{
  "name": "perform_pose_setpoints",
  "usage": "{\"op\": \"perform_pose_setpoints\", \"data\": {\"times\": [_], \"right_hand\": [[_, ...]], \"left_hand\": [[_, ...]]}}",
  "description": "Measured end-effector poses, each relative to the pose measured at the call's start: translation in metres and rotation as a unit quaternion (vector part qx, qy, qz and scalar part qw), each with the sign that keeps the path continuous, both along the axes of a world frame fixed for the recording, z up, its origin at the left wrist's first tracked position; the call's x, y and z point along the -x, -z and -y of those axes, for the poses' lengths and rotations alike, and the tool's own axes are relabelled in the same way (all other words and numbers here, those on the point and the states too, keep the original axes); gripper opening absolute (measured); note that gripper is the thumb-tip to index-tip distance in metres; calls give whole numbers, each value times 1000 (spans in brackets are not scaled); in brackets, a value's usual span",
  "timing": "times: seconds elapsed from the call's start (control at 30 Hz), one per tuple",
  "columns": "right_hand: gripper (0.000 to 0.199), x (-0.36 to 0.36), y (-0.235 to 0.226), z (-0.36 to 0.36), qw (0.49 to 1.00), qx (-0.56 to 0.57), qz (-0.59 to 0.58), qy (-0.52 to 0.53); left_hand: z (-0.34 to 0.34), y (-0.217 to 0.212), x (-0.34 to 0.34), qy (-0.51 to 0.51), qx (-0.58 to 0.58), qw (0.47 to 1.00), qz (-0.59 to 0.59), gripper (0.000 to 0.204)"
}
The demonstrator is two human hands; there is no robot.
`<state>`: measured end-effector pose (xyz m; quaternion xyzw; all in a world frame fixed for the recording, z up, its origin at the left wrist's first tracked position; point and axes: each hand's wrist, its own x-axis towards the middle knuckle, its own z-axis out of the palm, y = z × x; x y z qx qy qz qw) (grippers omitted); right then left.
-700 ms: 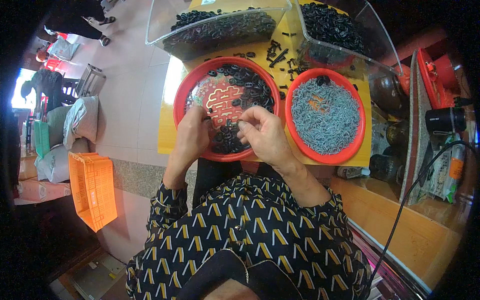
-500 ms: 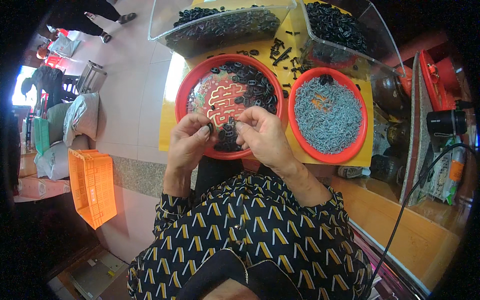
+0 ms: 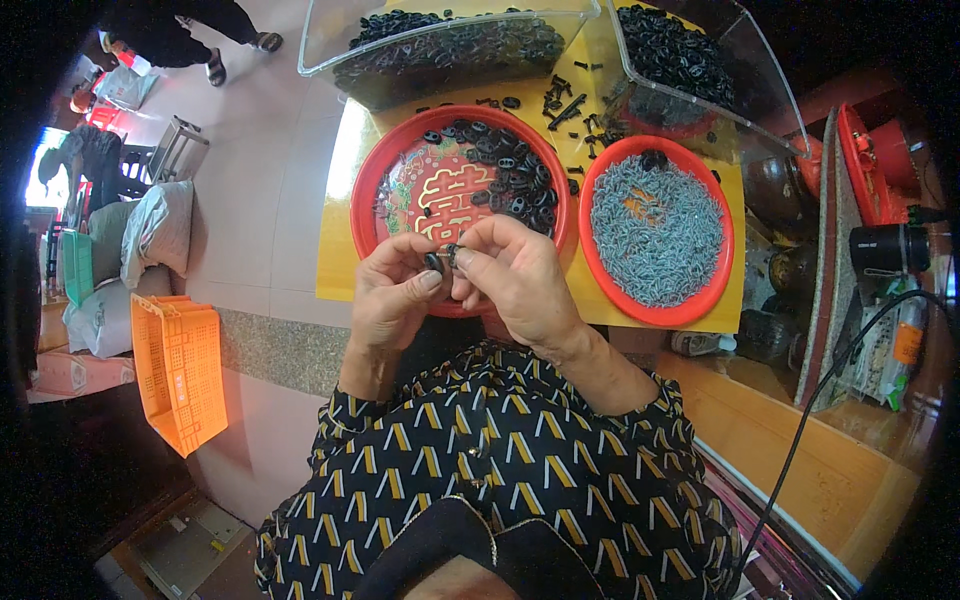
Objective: The person assembles small black padlocks by hand at a workbench. They pick up a lock body and a shackle from a red tray, insert the shackle into the body, and place the assembled unit back into the tray. The process is repeated continuously throughout the clip.
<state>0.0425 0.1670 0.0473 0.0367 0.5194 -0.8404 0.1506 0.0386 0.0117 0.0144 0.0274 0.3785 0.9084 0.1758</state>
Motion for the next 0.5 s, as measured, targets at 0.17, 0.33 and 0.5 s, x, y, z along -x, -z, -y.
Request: {"op": "perform_pose_setpoints", "data": {"times": [0.17, 0.33, 0.5], "right_hand": [[7, -1, 1, -1, 1000, 11, -17, 18], [7, -4, -4, -6, 999, -47, -27, 4], [7, -5, 2, -2, 1000, 7, -12, 22]], "left_hand": [[-5, 3, -2, -14, -14, 1000, 0, 25], [-3, 8, 1, 12, -62, 997, 31, 22], [-12, 2, -4, -25, -6, 1000, 3, 23]]}}
